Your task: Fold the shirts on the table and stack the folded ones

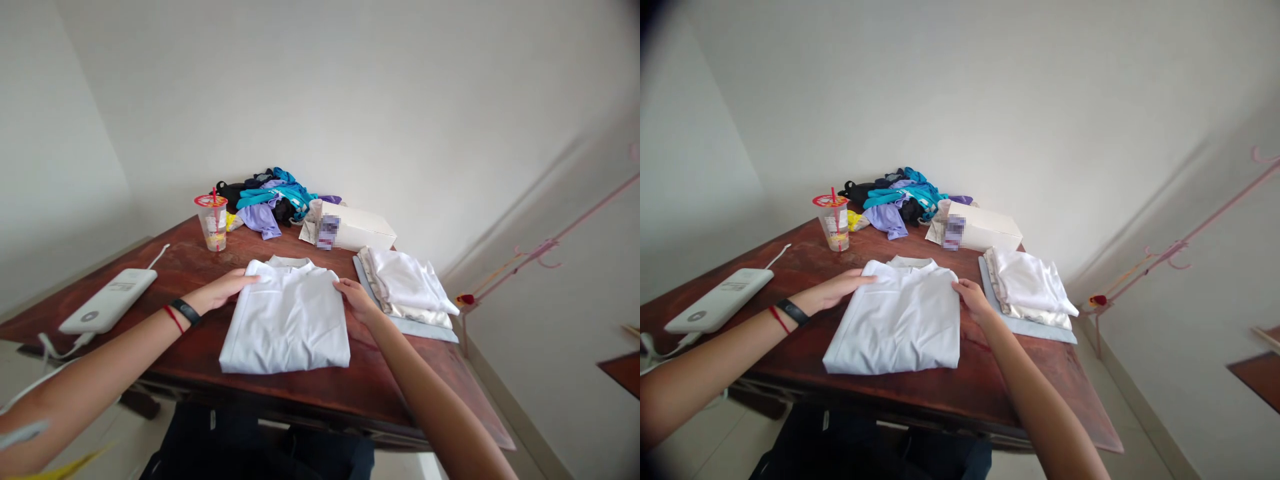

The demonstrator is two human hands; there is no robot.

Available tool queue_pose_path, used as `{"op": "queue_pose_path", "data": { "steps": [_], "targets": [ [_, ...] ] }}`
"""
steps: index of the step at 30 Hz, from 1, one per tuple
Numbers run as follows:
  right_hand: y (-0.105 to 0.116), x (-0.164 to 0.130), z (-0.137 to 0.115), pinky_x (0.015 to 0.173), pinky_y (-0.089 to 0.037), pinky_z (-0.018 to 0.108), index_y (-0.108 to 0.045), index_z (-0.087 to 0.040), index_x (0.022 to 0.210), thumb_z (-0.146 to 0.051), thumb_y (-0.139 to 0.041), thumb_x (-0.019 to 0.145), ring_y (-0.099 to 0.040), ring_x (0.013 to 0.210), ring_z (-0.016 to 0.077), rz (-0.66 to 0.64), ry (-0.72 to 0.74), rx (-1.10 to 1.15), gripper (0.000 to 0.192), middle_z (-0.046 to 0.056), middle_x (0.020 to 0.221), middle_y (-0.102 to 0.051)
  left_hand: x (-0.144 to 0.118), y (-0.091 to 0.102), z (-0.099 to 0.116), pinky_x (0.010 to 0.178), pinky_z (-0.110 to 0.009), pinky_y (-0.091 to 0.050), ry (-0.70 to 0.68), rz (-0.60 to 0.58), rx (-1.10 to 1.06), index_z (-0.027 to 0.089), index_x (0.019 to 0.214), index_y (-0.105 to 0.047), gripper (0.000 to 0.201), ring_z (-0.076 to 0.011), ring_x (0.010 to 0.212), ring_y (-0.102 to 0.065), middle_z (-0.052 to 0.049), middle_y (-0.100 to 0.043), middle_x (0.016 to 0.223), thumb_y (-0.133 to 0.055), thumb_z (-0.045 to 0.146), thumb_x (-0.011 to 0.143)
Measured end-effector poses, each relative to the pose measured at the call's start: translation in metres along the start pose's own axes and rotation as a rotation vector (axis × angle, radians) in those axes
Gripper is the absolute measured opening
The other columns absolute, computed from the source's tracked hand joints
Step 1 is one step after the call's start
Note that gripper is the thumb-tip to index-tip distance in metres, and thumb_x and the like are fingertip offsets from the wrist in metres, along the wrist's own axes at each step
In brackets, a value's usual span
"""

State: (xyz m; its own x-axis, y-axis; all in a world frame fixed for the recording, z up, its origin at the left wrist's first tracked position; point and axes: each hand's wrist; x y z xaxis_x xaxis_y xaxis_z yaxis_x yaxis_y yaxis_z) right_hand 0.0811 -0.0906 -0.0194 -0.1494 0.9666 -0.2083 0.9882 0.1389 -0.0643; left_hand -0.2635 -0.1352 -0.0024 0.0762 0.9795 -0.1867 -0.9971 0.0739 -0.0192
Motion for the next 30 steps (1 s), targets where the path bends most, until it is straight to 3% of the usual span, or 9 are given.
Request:
{"op": "queue_pose_path", "data": {
  "steps": [4, 9, 14, 18, 23, 26, 30],
  "targets": [
    [-0.004, 0.029, 0.006, 0.067, -0.055, 0.027, -0.073, -0.015, 0.089, -0.035, -0.082, 0.078, -0.068, 0.072, 0.0165, 0.008, 0.012, -0.034, 0.025, 0.005, 0.083, -0.077, 0.027, 0.001, -0.001, 0.091, -0.037, -0.055, 0.009, 0.009, -0.007, 0.012, 0.102, -0.076, 0.062, -0.0340, 0.105, -0.072, -0.014, -0.079, 0.106, -0.095, 0.047, 0.053],
    [-0.010, 0.044, 0.008, 0.068, -0.055, 0.030, -0.072, -0.013, 0.089, -0.038, -0.084, 0.075, -0.068, 0.072, 0.0188, 0.000, 0.022, -0.047, 0.030, 0.007, 0.081, -0.076, 0.045, -0.002, -0.001, 0.091, -0.035, -0.054, -0.046, 0.032, -0.041, 0.014, 0.106, -0.074, 0.059, -0.0300, 0.105, -0.071, -0.011, -0.077, 0.109, -0.094, 0.040, 0.056],
    [-0.011, 0.058, 0.006, 0.078, -0.057, 0.031, -0.066, -0.019, 0.103, -0.035, -0.069, 0.083, -0.070, 0.081, 0.0186, 0.002, 0.083, -0.012, 0.026, 0.005, 0.091, -0.076, 0.056, -0.003, 0.000, 0.092, -0.035, -0.053, -0.019, -0.015, -0.128, 0.017, 0.125, -0.067, 0.066, -0.0280, 0.108, -0.069, -0.011, -0.073, 0.122, -0.086, 0.035, 0.064],
    [-0.011, 0.067, 0.014, 0.075, -0.056, 0.031, -0.064, -0.019, 0.107, -0.026, -0.068, 0.077, -0.069, 0.080, 0.0187, 0.066, 0.093, -0.108, 0.031, 0.004, 0.091, -0.074, 0.070, 0.001, -0.013, 0.104, -0.043, -0.049, -0.079, 0.103, 0.214, 0.016, 0.125, -0.068, 0.057, -0.0328, 0.118, -0.065, -0.013, -0.070, 0.129, -0.075, 0.033, 0.071],
    [-0.011, 0.075, 0.027, 0.076, -0.053, 0.032, -0.067, -0.019, 0.106, -0.026, -0.069, 0.076, -0.066, 0.081, 0.0198, 0.147, 0.189, -0.277, 0.031, 0.003, 0.092, -0.073, 0.080, 0.009, -0.031, 0.116, -0.045, -0.041, -0.391, 0.203, 0.566, 0.015, 0.132, -0.064, 0.056, -0.0321, 0.132, -0.059, -0.013, -0.065, 0.140, -0.064, 0.030, 0.079],
    [-0.010, 0.077, 0.029, 0.081, -0.051, 0.033, -0.071, -0.019, 0.102, -0.032, -0.067, 0.082, -0.065, 0.084, 0.0214, 0.192, 0.269, -0.363, 0.025, 0.005, 0.092, -0.073, 0.080, 0.015, -0.032, 0.112, -0.040, -0.045, -0.505, 0.200, 0.722, 0.018, 0.129, -0.068, 0.047, -0.0303, 0.126, -0.064, -0.011, -0.070, 0.135, -0.059, 0.033, 0.086],
    [-0.008, 0.074, 0.029, 0.086, -0.049, 0.035, -0.073, -0.019, 0.098, -0.037, -0.061, 0.089, -0.065, 0.089, 0.0230, 0.241, 0.357, -0.437, 0.024, 0.007, 0.097, -0.075, 0.078, 0.020, -0.030, 0.101, -0.036, -0.051, -0.540, 0.130, 0.781, 0.020, 0.106, -0.078, 0.034, -0.0293, 0.110, -0.072, -0.009, -0.079, 0.115, -0.055, 0.040, 0.090]
  ]
}}
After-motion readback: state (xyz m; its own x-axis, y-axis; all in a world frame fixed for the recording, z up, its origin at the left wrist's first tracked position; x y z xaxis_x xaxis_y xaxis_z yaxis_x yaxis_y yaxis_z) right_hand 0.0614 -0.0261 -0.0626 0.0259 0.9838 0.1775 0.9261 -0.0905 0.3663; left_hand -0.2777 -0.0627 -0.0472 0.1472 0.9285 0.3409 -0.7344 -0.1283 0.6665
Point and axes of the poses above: each hand's wrist, its own x-axis towards the middle knuckle, its own y-axis out of the back of the hand, z = x × y
